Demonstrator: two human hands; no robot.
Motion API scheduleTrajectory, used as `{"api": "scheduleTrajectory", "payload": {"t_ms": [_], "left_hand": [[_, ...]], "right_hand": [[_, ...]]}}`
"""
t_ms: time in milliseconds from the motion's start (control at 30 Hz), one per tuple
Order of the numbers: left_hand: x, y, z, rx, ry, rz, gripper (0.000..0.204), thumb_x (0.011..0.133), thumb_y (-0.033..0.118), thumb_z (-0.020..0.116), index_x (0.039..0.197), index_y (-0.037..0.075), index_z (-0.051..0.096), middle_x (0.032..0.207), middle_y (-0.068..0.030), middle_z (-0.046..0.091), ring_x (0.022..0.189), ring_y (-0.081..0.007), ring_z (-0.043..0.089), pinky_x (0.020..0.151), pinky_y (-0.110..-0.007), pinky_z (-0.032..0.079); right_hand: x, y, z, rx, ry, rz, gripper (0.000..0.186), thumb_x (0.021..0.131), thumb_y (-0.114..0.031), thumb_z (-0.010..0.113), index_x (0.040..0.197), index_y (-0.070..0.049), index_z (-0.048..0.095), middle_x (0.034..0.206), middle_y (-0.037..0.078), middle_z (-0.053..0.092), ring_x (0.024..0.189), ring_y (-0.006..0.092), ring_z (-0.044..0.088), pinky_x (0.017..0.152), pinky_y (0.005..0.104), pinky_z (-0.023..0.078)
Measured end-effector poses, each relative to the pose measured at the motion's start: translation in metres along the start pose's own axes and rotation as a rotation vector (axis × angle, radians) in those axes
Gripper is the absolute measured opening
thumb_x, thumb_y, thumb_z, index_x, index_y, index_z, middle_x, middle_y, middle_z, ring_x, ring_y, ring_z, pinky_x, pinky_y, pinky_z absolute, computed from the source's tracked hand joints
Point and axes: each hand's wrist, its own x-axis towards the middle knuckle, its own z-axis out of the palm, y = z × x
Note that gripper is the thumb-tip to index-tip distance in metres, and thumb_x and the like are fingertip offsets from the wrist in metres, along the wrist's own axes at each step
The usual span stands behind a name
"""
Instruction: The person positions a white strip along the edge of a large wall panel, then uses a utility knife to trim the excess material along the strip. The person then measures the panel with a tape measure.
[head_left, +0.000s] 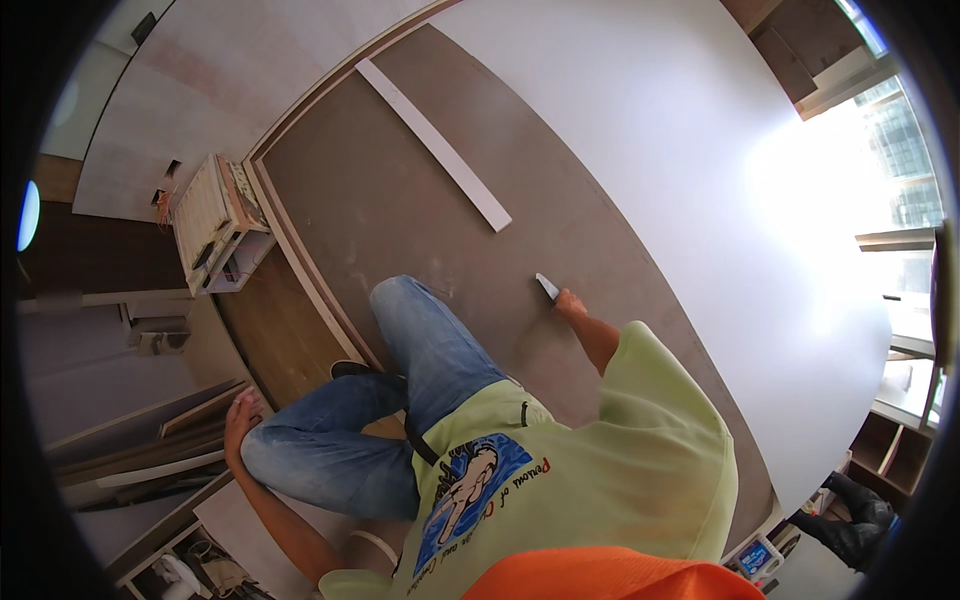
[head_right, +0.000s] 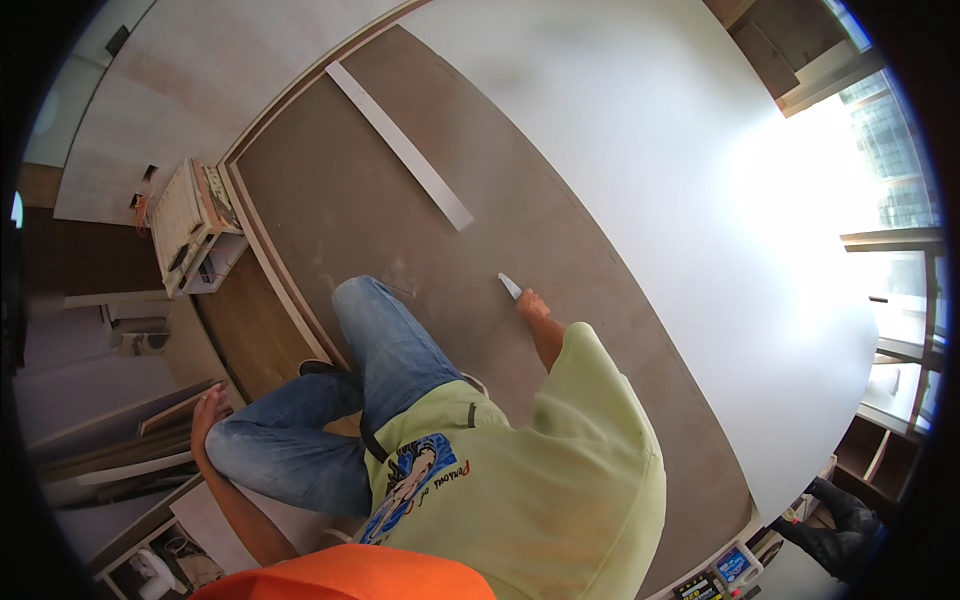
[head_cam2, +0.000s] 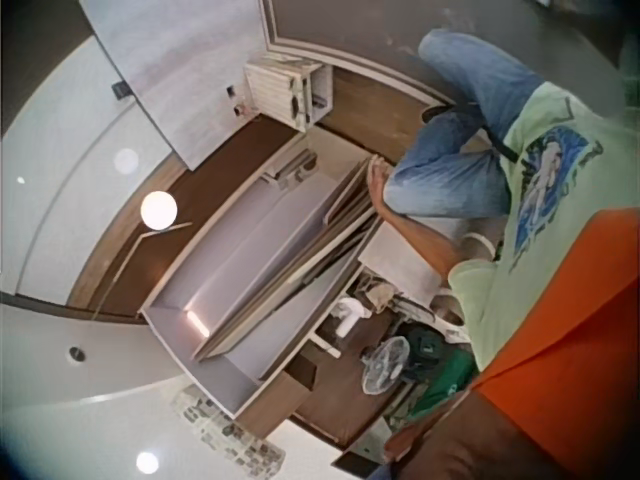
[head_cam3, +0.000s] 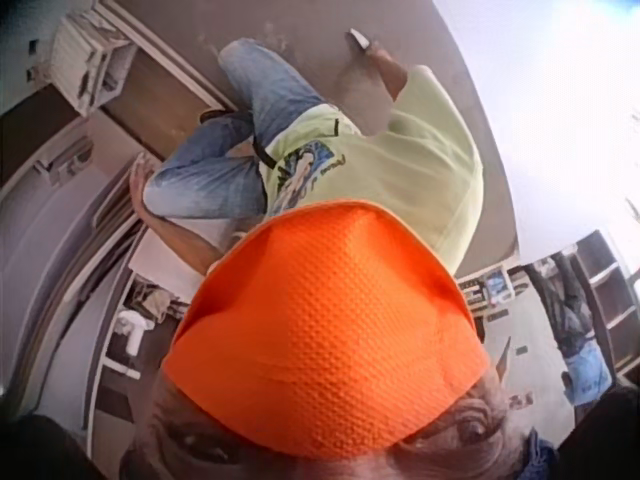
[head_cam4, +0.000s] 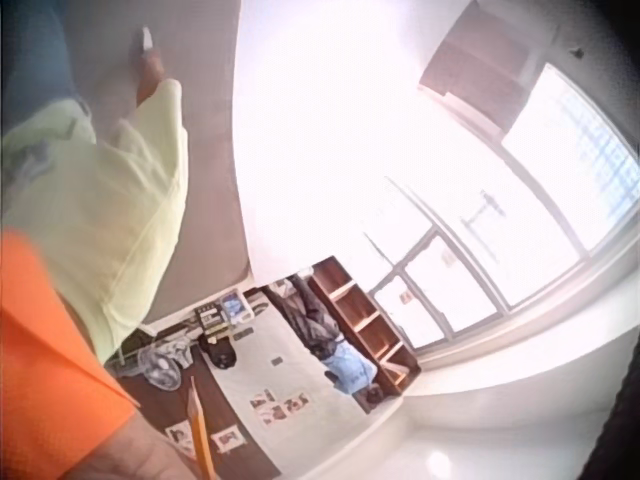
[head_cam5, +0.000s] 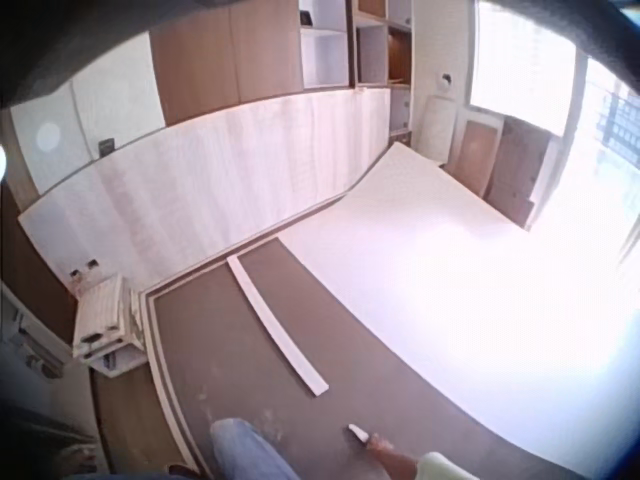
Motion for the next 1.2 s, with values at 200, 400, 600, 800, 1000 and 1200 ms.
{"api": "scheduleTrajectory", "payload": {"t_ms": [200, 400, 600, 800, 1000, 1200], "left_hand": [[0.022, 0.003, -0.014, 0.051, -0.012, 0.025, 0.062, 0.095, 0.049, 0.056, 0.14, 0.006, 0.048, 0.134, -0.0159, 0.055, 0.121, -0.0292, 0.055, 0.1, -0.042, 0.042], [0.035, 0.0, -0.014, 0.044, 0.011, 0.046, 0.06, 0.094, 0.046, 0.058, 0.138, 0.006, 0.051, 0.129, -0.0144, 0.058, 0.117, -0.0275, 0.057, 0.096, -0.04, 0.044], [0.035, -0.02, -0.026, 0.058, 0.01, 0.006, 0.061, 0.093, 0.048, 0.059, 0.138, 0.007, 0.051, 0.128, -0.0131, 0.059, 0.115, -0.0279, 0.058, 0.094, -0.04, 0.044], [0.038, -0.011, -0.019, 0.064, -0.028, 0.036, 0.063, 0.093, 0.047, 0.059, 0.139, 0.005, 0.05, 0.129, -0.0157, 0.058, 0.116, -0.0317, 0.058, 0.096, -0.042, 0.044], [0.033, -0.007, -0.019, 0.048, -0.032, 0.049, 0.064, 0.094, 0.047, 0.059, 0.138, 0.003, 0.05, 0.129, -0.0173, 0.058, 0.115, -0.032, 0.058, 0.096, -0.043, 0.045], [0.041, -0.013, -0.024, 0.076, 0.0, 0.049, 0.064, 0.094, 0.049, 0.058, 0.138, 0.004, 0.05, 0.124, -0.0152, 0.06, 0.11, -0.0277, 0.06, 0.09, -0.04, 0.048]], "right_hand": [[0.001, -0.006, 0.004, -0.011, -0.015, -0.039, 0.051, 0.081, -0.028, 0.072, 0.125, -0.011, 0.053, 0.13, 0.015, 0.058, 0.124, 0.0327, 0.055, 0.1, 0.0448, 0.048], [0.01, 0.001, 0.009, 0.018, 0.019, -0.075, 0.052, 0.08, -0.029, 0.074, 0.124, -0.012, 0.054, 0.13, 0.015, 0.058, 0.122, 0.0344, 0.055, 0.101, 0.0457, 0.047], [-0.014, -0.007, 0.001, -0.011, 0.007, -0.154, 0.049, 0.08, -0.03, 0.073, 0.122, -0.013, 0.055, 0.126, 0.016, 0.06, 0.122, 0.0344, 0.056, 0.099, 0.0457, 0.047], [-0.026, -0.006, -0.014, -0.038, 0.013, -0.113, 0.045, 0.081, -0.026, 0.073, 0.12, -0.011, 0.057, 0.125, 0.015, 0.062, 0.121, 0.0327, 0.057, 0.098, 0.045, 0.049], [-0.031, -0.014, -0.019, -0.052, 0.002, -0.125, 0.049, 0.079, -0.026, 0.074, 0.121, -0.008, 0.057, 0.126, 0.015, 0.062, 0.12, 0.0326, 0.058, 0.097, 0.0444, 0.05], [-0.01, -0.004, -0.006, -0.051, 0.04, -0.173, 0.049, 0.079, -0.026, 0.075, 0.12, -0.007, 0.057, 0.123, 0.016, 0.063, 0.118, 0.0328, 0.059, 0.097, 0.0438, 0.05]]}}
